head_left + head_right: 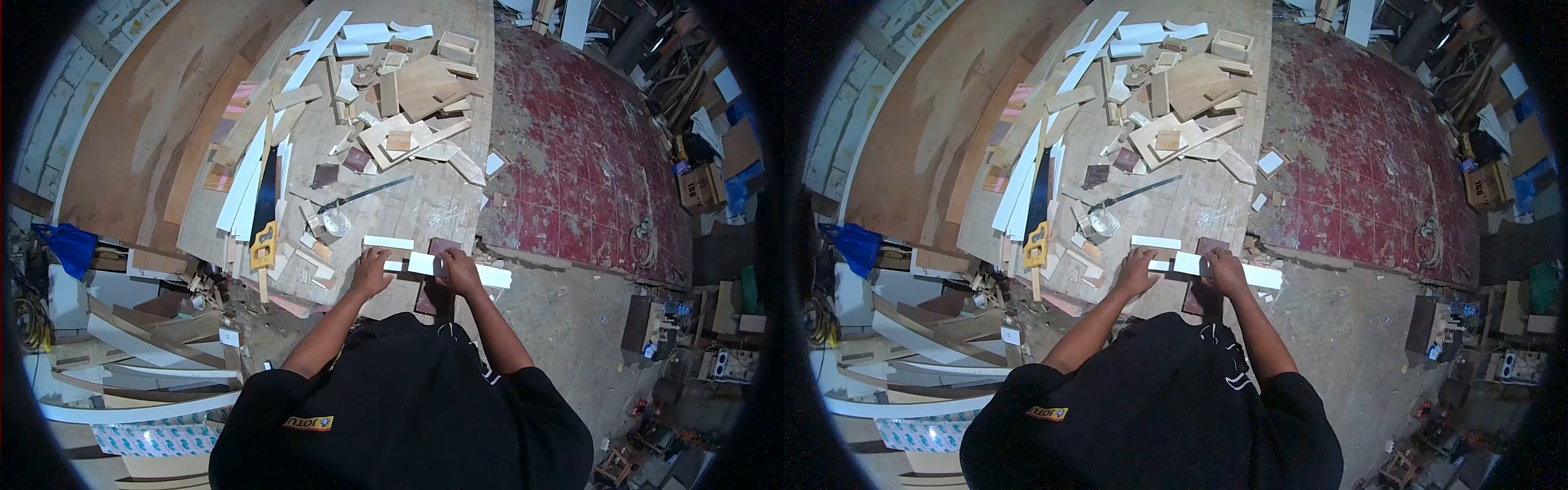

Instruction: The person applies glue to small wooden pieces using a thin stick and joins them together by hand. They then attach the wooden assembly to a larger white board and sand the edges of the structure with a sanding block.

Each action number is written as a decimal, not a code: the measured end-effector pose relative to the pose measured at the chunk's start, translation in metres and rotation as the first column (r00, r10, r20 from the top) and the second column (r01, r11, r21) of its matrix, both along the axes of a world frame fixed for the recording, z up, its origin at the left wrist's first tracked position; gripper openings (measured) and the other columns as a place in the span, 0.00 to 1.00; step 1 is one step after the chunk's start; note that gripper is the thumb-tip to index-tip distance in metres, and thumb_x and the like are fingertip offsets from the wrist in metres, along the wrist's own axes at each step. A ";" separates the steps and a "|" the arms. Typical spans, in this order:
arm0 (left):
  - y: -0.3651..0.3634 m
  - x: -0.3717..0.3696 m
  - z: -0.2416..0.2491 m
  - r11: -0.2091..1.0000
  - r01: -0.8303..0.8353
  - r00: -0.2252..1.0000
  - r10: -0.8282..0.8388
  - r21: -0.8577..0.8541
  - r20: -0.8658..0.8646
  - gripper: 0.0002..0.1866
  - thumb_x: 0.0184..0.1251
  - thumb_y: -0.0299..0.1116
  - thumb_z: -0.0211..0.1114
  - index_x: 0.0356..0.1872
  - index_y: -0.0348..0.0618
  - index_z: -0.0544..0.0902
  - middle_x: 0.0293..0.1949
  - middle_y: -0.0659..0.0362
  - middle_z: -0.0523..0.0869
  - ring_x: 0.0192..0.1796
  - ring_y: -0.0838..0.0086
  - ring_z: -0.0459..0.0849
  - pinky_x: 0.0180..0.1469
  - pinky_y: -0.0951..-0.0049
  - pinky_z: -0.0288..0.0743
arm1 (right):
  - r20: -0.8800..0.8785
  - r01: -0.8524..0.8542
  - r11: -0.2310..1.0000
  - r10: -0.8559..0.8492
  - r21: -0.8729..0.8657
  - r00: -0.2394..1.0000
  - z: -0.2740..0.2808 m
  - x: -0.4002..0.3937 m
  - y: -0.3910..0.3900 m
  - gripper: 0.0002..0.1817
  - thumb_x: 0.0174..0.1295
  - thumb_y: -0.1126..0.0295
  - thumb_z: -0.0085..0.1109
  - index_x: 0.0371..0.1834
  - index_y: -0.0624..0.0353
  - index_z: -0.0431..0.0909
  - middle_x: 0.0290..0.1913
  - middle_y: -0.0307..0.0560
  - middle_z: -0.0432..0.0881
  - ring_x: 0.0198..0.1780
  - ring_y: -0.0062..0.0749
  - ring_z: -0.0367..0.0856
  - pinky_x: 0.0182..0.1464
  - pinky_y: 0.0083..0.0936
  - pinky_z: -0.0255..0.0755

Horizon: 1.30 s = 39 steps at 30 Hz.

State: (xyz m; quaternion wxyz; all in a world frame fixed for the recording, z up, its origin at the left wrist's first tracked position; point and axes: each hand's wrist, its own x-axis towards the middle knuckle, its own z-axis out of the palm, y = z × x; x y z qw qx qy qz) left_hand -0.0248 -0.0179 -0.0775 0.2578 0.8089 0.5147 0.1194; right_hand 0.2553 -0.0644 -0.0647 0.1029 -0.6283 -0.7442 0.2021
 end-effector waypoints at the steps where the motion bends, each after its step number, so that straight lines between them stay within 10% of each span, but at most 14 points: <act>1: -0.001 0.000 -0.002 1.000 0.024 0.999 -0.024 0.004 -0.025 0.34 0.52 0.36 0.76 0.62 0.47 0.74 0.59 0.52 0.74 0.65 0.54 0.71 0.65 0.49 0.66 | -0.003 -0.002 1.000 0.002 -0.007 1.000 -0.004 -0.001 0.002 0.36 0.43 0.59 0.78 0.58 0.58 0.77 0.59 0.55 0.78 0.59 0.53 0.77 0.60 0.43 0.75; 9: -0.007 0.008 0.006 0.983 0.042 0.999 -0.043 0.180 0.003 0.25 0.56 0.33 0.70 0.57 0.45 0.77 0.53 0.51 0.80 0.60 0.55 0.76 0.62 0.50 0.67 | -0.008 -0.028 0.995 0.028 -0.098 1.000 -0.015 -0.004 0.003 0.36 0.45 0.58 0.75 0.61 0.57 0.77 0.60 0.56 0.77 0.60 0.53 0.76 0.62 0.42 0.74; 14: -0.007 0.007 0.008 0.998 0.037 0.999 -0.036 -0.051 0.019 0.14 0.60 0.29 0.64 0.48 0.43 0.79 0.34 0.52 0.86 0.44 0.53 0.84 0.50 0.52 0.72 | 0.008 -0.058 0.997 0.059 -0.049 0.998 -0.015 0.005 -0.001 0.35 0.47 0.58 0.74 0.60 0.58 0.77 0.60 0.56 0.77 0.60 0.53 0.76 0.62 0.43 0.74; 23: 0.007 0.007 0.001 0.990 0.066 0.972 -0.036 0.121 -0.231 0.39 0.52 0.33 0.74 0.68 0.44 0.70 0.67 0.42 0.69 0.69 0.47 0.67 0.66 0.45 0.64 | 0.014 -0.100 0.995 0.101 -0.024 0.995 -0.011 -0.005 0.011 0.35 0.46 0.58 0.74 0.60 0.58 0.78 0.58 0.55 0.78 0.59 0.53 0.77 0.62 0.42 0.74; 36: 0.039 0.020 0.002 0.965 0.256 0.890 -0.213 0.056 -0.403 0.38 0.48 0.35 0.77 0.66 0.51 0.76 0.62 0.51 0.73 0.63 0.57 0.72 0.61 0.52 0.67 | -0.020 -0.035 0.999 0.035 -0.008 0.999 -0.013 0.002 -0.005 0.36 0.44 0.59 0.75 0.61 0.57 0.77 0.59 0.55 0.78 0.60 0.53 0.77 0.61 0.43 0.75; 39: 0.035 0.021 0.006 0.966 0.244 0.907 -0.196 0.084 -0.373 0.29 0.58 0.27 0.65 0.65 0.49 0.77 0.58 0.48 0.75 0.59 0.56 0.76 0.61 0.51 0.68 | -0.018 -0.003 1.000 0.003 -0.015 1.000 -0.011 0.009 -0.009 0.36 0.44 0.60 0.75 0.60 0.56 0.78 0.58 0.55 0.78 0.59 0.53 0.77 0.60 0.43 0.75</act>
